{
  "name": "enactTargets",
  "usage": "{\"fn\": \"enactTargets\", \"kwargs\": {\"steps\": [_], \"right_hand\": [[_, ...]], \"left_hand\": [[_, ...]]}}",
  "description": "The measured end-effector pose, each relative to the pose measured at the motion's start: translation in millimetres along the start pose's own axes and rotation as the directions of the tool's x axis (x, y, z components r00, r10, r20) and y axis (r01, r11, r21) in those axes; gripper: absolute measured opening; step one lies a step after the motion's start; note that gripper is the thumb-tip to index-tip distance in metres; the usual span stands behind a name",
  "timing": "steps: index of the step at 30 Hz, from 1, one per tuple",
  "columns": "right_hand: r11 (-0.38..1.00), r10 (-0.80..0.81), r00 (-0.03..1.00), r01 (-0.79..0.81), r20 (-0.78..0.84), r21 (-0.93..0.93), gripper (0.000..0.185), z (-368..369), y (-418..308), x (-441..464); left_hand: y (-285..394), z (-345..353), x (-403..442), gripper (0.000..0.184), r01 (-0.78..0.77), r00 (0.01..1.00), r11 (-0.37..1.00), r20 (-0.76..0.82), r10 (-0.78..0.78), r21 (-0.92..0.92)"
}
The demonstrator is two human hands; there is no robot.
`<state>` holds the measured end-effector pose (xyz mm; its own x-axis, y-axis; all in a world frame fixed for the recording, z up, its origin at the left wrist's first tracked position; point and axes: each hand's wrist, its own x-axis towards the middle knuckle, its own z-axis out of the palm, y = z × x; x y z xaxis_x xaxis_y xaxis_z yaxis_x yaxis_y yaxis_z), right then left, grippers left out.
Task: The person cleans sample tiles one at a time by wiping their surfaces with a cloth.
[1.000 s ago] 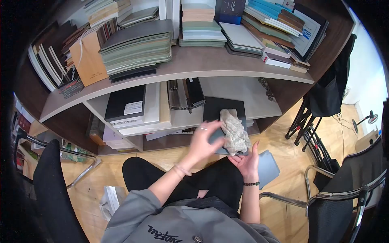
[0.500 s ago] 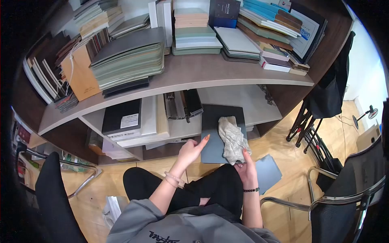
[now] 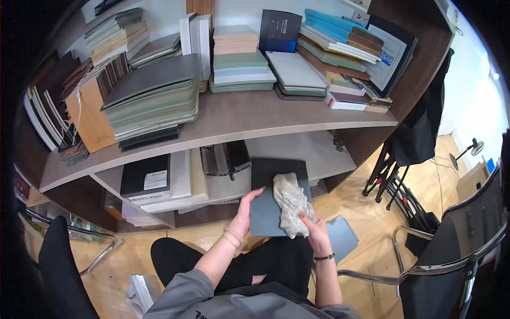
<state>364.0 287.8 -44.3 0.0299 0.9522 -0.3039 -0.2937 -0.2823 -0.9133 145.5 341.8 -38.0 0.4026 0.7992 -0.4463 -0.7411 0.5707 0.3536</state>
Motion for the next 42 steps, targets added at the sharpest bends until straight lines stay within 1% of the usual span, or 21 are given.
{"fn": "enactTargets", "kwargs": {"steps": [3, 7, 10, 11, 12, 13, 14, 15, 17, 18, 21, 23, 25, 26, 30, 31, 34, 37, 38, 41, 42], "right_hand": [[1.000, -0.017, 0.999, 0.017, -0.032, 0.002, 0.039, -10, -9, -30], [0.998, -0.059, 0.998, 0.059, 0.025, -0.002, 0.041, -9, -34, -82], [0.996, -0.047, 0.993, 0.055, 0.104, -0.075, 0.044, -4, -69, -120], [0.945, -0.035, 0.992, 0.073, 0.124, -0.319, 0.050, 2, -85, -129], [0.837, -0.018, 0.989, 0.097, 0.149, -0.539, 0.055, 10, -95, -139], [0.669, -0.278, 0.943, 0.325, 0.181, -0.668, 0.058, 23, -97, -148], [0.429, -0.513, 0.819, 0.502, 0.255, -0.751, 0.062, 39, -97, -156], [0.433, -0.500, 0.817, 0.522, 0.286, -0.735, 0.062, 60, -106, -164], [-0.183, -0.583, 0.391, 0.791, 0.713, -0.584, 0.062, 105, -119, -174], [-0.171, -0.574, 0.380, 0.811, 0.725, -0.560, 0.062, 119, -110, -175], [-0.176, -0.407, 0.401, 0.847, 0.821, -0.501, 0.059, 161, -74, -175], [-0.147, -0.346, 0.305, 0.916, 0.887, -0.373, 0.058, 168, -54, -201], [-0.053, -0.240, 0.150, 0.984, 0.959, -0.167, 0.055, 167, -37, -220], [-0.047, -0.243, 0.150, 0.985, 0.958, -0.166, 0.055, 174, -39, -215], [-0.095, -0.398, 0.290, 0.931, 0.870, -0.354, 0.048, 193, -55, -186], [-0.123, -0.400, 0.281, 0.927, 0.872, -0.355, 0.047, 196, -56, -192], [-0.180, -0.394, 0.263, 0.918, 0.881, -0.355, 0.044, 197, -58, -207], [-0.100, -0.163, 0.094, 0.989, 0.982, -0.111, 0.042, 182, -57, -220], [-0.095, -0.159, 0.104, 0.988, 0.982, -0.120, 0.042, 179, -58, -216], [-0.138, -0.459, 0.295, 0.908, 0.838, -0.395, 0.044, 178, -72, -188], [-0.148, -0.459, 0.286, 0.909, 0.841, -0.390, 0.044, 177, -72, -194]], "left_hand": [[-18, -2, -17, 0.028, -0.015, 0.994, 0.999, -0.107, 0.020, 0.047], [-43, -27, -30, 0.026, 0.043, 0.995, 0.995, 0.083, -0.051, 0.091], [-60, -9, -92, 0.036, -0.019, 0.992, 0.994, 0.120, 0.033, -0.110], [-63, -3, -112, 0.036, -0.038, 0.993, 0.992, 0.105, 0.051, -0.123], [-65, 2, -134, 0.041, -0.107, 0.985, 0.981, 0.119, 0.127, -0.159], [-65, 6, -153, 0.045, -0.183, 0.969, 0.964, 0.133, 0.210, -0.191], [-62, 6, -168, 0.050, -0.261, 0.944, 0.940, 0.144, 0.296, -0.221], [-60, 2, -181, 0.050, -0.294, 0.938, 0.929, 0.121, 0.326, -0.226], [-60, -9, -207, 0.064, -0.388, 0.900, 0.892, 0.114, 0.421, -0.234], [-61, -15, -220, 0.072, -0.432, 0.878, 0.872, 0.112, 0.465, -0.232], [-60, -33, -251, 0.072, -0.588, 0.793, 0.790, 0.070, 0.605, -0.171], [-55, -45, -264, 0.071, -0.667, 0.729, 0.729, 0.067, 0.681, -0.154], [-52, -68, -276, 0.067, -0.606, 0.679, 0.721, 0.254, 0.689, -0.335], [-51, -76, -283, 0.065, -0.549, 0.651, 0.730, 0.339, 0.679, -0.408], [-45, -81, -295, 0.067, -0.620, 0.621, 0.652, 0.233, 0.748, -0.437], [-43, -79, -297, 0.067, -0.615, 0.621, 0.656, 0.244, 0.745, -0.437], [-40, -64, -313, 0.068, -0.700, 0.639, 0.598, 0.032, 0.768, -0.390], [-39, -69, -310, 0.069, -0.719, 0.611, 0.587, 0.064, 0.789, -0.373], [-42, -71, -310, 0.070, -0.729, 0.597, 0.582, 0.082, 0.798, -0.361], [-39, -70, -313, 0.070, -0.703, 0.604, 0.596, 0.118, 0.789, -0.387], [-36, -69, -311, 0.071, -0.696, 0.598, 0.596, 0.137, 0.790, -0.401]]}}
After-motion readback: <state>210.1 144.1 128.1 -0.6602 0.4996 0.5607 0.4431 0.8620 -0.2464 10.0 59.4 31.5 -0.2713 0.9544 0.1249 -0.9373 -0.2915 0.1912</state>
